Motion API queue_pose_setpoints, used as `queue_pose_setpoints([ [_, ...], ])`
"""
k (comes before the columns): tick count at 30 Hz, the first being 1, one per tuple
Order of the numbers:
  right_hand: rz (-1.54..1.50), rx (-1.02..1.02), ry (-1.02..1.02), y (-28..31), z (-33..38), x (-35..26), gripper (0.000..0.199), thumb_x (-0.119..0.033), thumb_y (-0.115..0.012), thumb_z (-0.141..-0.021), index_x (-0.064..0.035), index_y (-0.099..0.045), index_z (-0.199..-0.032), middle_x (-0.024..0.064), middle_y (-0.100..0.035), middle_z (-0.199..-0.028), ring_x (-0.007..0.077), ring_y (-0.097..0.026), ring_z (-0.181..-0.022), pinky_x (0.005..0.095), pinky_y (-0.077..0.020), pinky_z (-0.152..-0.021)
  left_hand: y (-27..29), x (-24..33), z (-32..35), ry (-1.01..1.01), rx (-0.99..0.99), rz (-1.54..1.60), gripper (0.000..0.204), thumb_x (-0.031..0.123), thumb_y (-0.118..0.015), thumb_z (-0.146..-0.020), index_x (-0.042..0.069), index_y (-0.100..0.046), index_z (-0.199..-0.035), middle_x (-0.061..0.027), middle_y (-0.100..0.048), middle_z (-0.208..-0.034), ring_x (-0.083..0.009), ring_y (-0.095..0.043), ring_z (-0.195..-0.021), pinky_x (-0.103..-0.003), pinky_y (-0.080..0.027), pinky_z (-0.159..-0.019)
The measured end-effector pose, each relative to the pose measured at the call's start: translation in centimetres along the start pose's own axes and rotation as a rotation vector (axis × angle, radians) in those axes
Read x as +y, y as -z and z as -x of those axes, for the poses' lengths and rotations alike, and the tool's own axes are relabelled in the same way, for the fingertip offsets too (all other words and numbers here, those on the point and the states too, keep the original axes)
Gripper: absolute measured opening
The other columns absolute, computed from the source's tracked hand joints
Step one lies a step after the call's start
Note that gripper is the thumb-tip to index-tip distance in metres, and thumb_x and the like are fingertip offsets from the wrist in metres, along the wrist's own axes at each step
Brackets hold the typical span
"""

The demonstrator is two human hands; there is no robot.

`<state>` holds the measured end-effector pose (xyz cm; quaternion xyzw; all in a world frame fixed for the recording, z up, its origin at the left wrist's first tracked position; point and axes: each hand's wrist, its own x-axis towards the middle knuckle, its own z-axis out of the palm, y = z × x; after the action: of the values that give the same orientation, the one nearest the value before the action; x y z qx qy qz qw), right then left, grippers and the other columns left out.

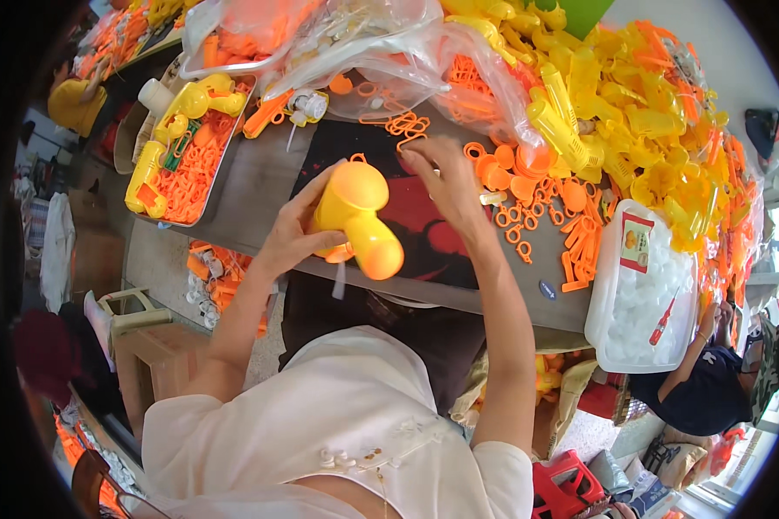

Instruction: Assembling a plastic toy gun by fitting various yellow and orange components together on a workbench.

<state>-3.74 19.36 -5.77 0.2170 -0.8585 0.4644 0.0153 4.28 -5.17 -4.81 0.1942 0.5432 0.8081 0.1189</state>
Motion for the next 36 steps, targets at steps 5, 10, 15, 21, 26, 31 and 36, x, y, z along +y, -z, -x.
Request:
queue_pose_setpoints([
  [5,0.596,0.101,0.238,-0.7,-3.5,3.8,0.025,-0.008,-0.067,-0.080,-0.0086,-0.063,-0.104,0.0063,-0.056,-0.105,0.0273,-0.052,-0.108,0.0430,-0.0405,-0.089,0.9,1.2,-1.0,-0.071,-0.107,-1.150,0.067,0.025,-0.078,-0.072,0.012,-0.053,-0.134,-0.0083,-0.055,-0.130,-0.0253,-0.060,-0.109,-0.036,-0.045,-0.094],
  [10,0.720,0.000,0.195,-1.1,-3.6,4.2,0.013,-0.006,-0.065,-0.080,-0.0081,-0.060,-0.092,0.0062,-0.055,-0.104,0.0263,-0.051,-0.109,0.0427,-0.0397,-0.088,0.5,-0.7,-2.6,-0.166,-0.165,-1.387,0.068,0.039,-0.074,-0.075,0.014,-0.053,-0.134,-0.0077,-0.056,-0.125,-0.0272,-0.060,-0.102,-0.038,-0.045,-0.087],
  [15,0.640,0.132,0.300,-1.0,-3.2,3.3,0.010,-0.004,-0.061,-0.082,-0.0060,-0.054,-0.090,0.0099,-0.055,-0.100,0.0298,-0.055,-0.098,0.0445,-0.0419,-0.080,-0.5,-1.3,-3.8,-0.165,-0.233,-1.356,0.069,0.039,-0.075,-0.074,0.014,-0.053,-0.134,-0.0086,-0.056,-0.126,-0.0270,-0.060,-0.103,-0.037,-0.046,-0.086],
  [21,-0.047,-0.087,-0.064,1.6,-1.6,-2.5,0.011,-0.002,-0.057,-0.090,-0.0008,-0.049,-0.098,0.0084,-0.060,-0.083,0.0157,-0.056,-0.066,0.0299,-0.0460,-0.060,0.9,-0.2,-3.6,0.019,-0.208,-0.980,0.048,0.028,-0.065,-0.087,0.009,-0.056,-0.130,-0.0143,-0.056,-0.126,-0.0301,-0.059,-0.109,-0.038,-0.046,-0.094],
  [26,0.189,-0.058,0.030,0.3,2.8,-4.4,0.007,-0.008,-0.067,-0.084,-0.0030,-0.068,-0.089,0.0030,-0.060,-0.068,0.0135,-0.055,-0.066,0.0302,-0.0430,-0.066,2.5,-2.1,-4.9,0.147,-0.169,-0.704,0.035,0.021,-0.046,-0.102,-0.002,-0.055,-0.126,-0.0116,-0.063,-0.117,-0.0176,-0.061,-0.104,-0.031,-0.046,-0.092],
  [31,0.296,0.042,0.125,-1.2,3.3,-5.0,0.009,-0.017,-0.073,-0.080,-0.0104,-0.073,-0.086,0.0007,-0.057,-0.064,0.0146,-0.051,-0.065,0.0341,-0.0332,-0.080,2.2,-2.0,-5.0,0.244,-0.131,-0.687,0.036,0.025,-0.045,-0.103,-0.003,-0.055,-0.125,-0.0079,-0.064,-0.108,-0.0123,-0.059,-0.097,-0.028,-0.047,-0.087],
  [36,0.429,0.096,0.140,-1.6,3.5,-5.5,0.010,-0.015,-0.073,-0.077,-0.0104,-0.073,-0.086,0.0012,-0.056,-0.062,0.0155,-0.052,-0.068,0.0348,-0.0351,-0.080,0.9,-1.5,-4.7,0.241,-0.133,-0.699,0.042,0.032,-0.059,-0.096,-0.001,-0.058,-0.121,-0.0089,-0.064,-0.105,-0.0123,-0.059,-0.096,-0.028,-0.047,-0.085],
])
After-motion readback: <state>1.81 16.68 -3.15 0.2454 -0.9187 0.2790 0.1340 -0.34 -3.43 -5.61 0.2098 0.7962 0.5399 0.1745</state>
